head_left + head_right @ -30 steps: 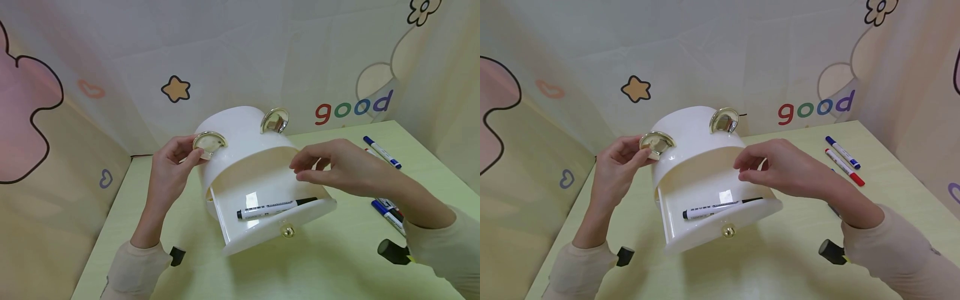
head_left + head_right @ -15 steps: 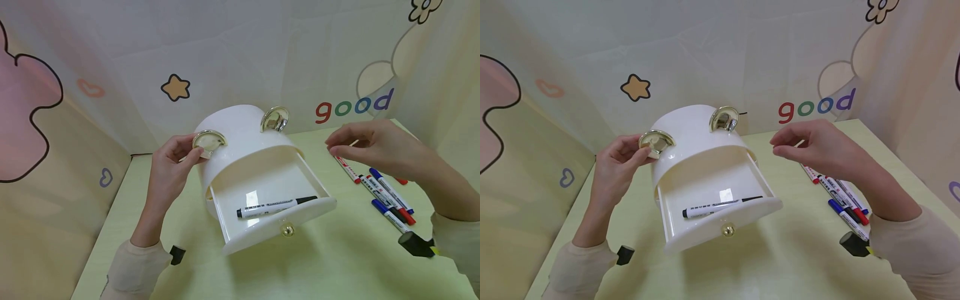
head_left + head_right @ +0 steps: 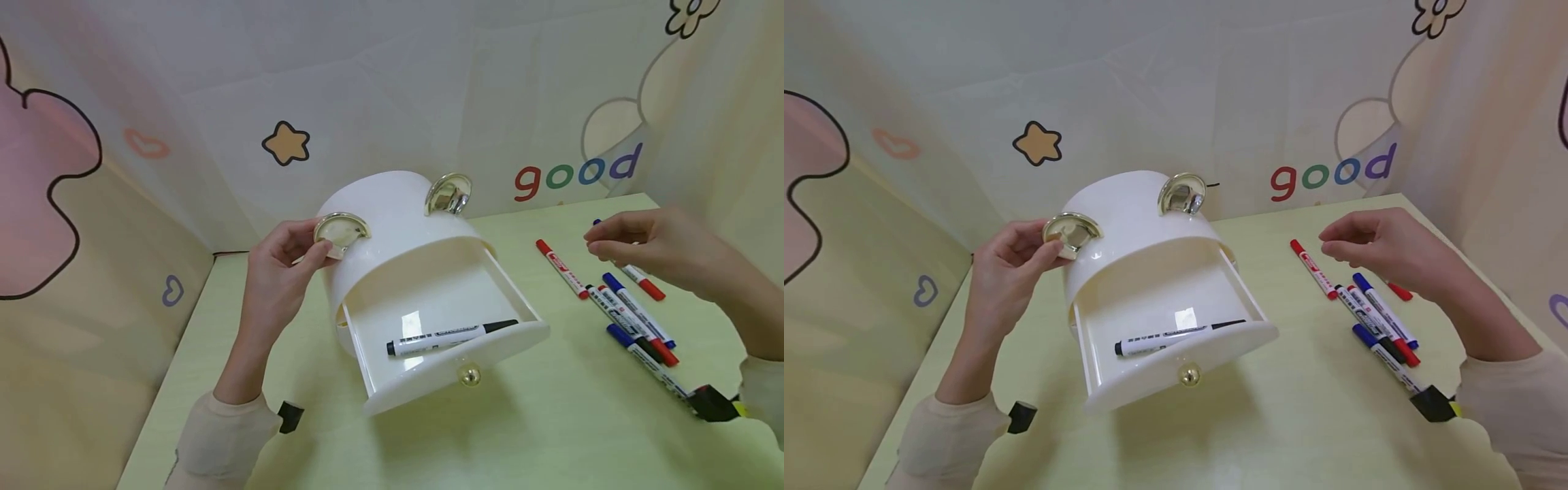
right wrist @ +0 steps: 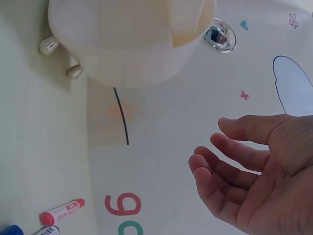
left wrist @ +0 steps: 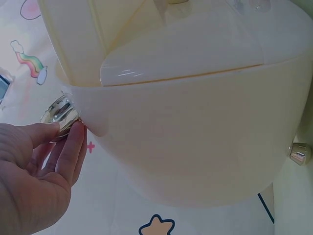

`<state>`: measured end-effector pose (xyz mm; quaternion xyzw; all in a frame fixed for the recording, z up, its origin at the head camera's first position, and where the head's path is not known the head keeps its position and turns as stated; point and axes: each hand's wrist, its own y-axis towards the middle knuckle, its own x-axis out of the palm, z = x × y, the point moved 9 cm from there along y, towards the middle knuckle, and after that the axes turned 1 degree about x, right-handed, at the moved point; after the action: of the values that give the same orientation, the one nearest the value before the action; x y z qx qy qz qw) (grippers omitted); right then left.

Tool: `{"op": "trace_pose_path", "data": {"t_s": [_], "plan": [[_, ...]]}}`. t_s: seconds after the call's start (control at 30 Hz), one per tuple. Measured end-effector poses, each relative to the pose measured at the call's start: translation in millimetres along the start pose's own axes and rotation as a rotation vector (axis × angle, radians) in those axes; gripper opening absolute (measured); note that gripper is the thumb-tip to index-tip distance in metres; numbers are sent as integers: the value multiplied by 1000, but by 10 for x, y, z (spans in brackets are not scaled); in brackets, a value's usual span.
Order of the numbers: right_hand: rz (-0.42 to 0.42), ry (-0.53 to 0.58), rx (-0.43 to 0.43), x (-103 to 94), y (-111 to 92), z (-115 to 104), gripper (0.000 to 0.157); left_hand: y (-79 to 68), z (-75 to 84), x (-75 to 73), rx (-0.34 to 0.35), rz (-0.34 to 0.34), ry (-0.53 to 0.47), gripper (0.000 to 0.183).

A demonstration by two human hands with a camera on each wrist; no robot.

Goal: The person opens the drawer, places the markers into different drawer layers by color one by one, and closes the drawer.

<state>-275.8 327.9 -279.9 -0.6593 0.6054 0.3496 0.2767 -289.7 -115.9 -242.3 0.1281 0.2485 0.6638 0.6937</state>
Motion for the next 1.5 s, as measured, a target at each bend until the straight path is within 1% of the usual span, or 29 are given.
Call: {"op": "trace_pose_path", "data": {"t_s": [0.17, 0.33, 0.47, 0.67, 0.87, 1.03, 1.2, 1.33, 1.5], "plan": [[-45, 20, 57, 93, 7, 298, 38, 0, 2, -3, -1, 2, -8, 31], [-57, 14, 92, 167, -21, 499, 39, -3, 2, 4, 4, -3, -9, 31], [-54, -50, 111, 219, -29, 613, 37, -4, -3, 4, 3, 0, -16, 30], [-71, -186, 124, 321, -5, 756, 37, -6, 3, 2, 2, 3, -9, 30], [-119, -252, 178, 475, 15, 929, 38, -11, -6, -3, -4, 4, -9, 31], [-138, -280, 207, 595, 4, 1025, 32, -6, -14, -1, 2, -1, -8, 31], [-140, -292, 226, 708, 5, 1070, 25, -12, -19, -12, 7, 4, -4, 31], [-123, -309, 239, 737, 4, 1097, 22, -13, -22, -9, 3, 3, 0, 31], [-88, -312, 228, 752, -11, 1130, 19, -9, -24, 2, -4, -3, 6, 31]]}}
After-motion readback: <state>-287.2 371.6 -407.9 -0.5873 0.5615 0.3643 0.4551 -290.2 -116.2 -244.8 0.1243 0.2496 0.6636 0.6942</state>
